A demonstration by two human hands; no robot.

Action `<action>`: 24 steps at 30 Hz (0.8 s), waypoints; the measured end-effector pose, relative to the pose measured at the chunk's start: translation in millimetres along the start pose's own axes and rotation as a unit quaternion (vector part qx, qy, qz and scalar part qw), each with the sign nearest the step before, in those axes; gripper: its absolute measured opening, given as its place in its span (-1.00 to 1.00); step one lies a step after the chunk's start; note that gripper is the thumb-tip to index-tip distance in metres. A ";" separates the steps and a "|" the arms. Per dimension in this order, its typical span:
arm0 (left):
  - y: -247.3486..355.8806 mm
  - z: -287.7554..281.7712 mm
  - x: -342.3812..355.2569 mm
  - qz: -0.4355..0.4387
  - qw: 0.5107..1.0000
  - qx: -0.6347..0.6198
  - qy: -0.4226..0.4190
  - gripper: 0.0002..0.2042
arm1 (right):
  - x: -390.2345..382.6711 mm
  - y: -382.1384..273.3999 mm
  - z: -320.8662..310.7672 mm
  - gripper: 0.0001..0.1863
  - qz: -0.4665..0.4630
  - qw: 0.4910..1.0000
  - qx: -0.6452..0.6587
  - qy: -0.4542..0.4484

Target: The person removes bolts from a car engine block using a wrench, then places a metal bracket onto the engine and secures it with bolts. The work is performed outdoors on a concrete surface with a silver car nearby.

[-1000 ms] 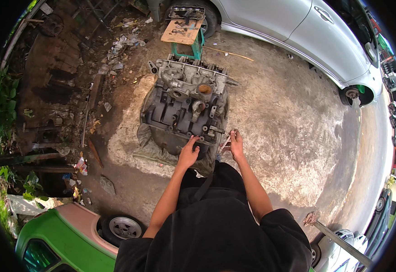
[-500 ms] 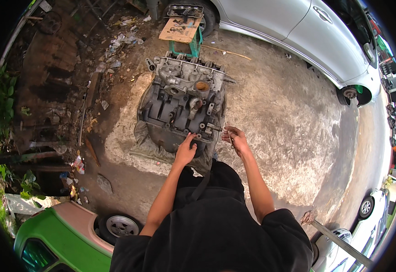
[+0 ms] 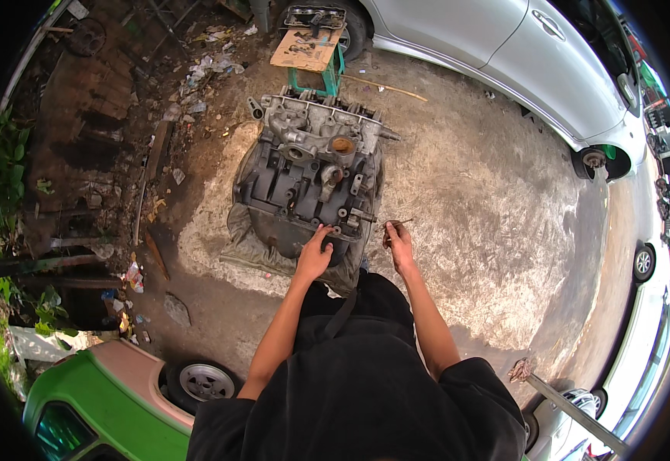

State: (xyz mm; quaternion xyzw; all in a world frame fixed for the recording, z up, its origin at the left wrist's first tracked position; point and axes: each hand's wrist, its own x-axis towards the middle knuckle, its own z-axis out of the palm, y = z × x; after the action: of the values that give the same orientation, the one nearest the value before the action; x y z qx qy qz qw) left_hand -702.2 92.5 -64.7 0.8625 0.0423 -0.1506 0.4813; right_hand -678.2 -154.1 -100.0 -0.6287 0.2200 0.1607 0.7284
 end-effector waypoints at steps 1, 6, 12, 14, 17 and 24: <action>0.8 -0.1 -0.5 0.010 1.000 0.004 0.003 -0.60 | -0.2 1.6 1.7 -0.75 -0.052 0.997 -0.055 -0.009; 5.3 -1.4 -1.5 -0.012 1.000 -0.026 -0.001 -0.60 | -13.6 7.2 24.5 -0.81 -0.218 0.950 -0.225 -0.020; 6.4 -4.4 -0.5 -0.010 1.000 0.005 -0.022 -0.57 | -25.9 8.9 48.0 -0.84 -0.225 0.934 -0.278 0.009; 6.2 -4.2 -0.5 -0.011 1.000 0.009 -0.025 -0.57 | -25.1 12.5 51.7 -0.82 -0.242 0.926 -0.290 0.022; 5.0 -4.2 -1.1 -0.011 0.999 -0.023 -0.023 -0.57 | -22.3 19.9 53.0 -0.80 -0.217 0.928 -0.304 0.010; 2.0 -4.2 -0.7 -0.011 1.000 -0.014 -0.024 -0.57 | -25.6 28.9 58.5 -0.80 -0.288 0.898 -0.332 0.014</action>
State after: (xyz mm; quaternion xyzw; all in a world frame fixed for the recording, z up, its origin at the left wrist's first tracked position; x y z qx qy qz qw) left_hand -701.5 95.0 -60.8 0.8513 0.0423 -0.1760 0.4925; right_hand -707.8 -90.8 -104.5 -0.8719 -0.0270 -0.0012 0.4890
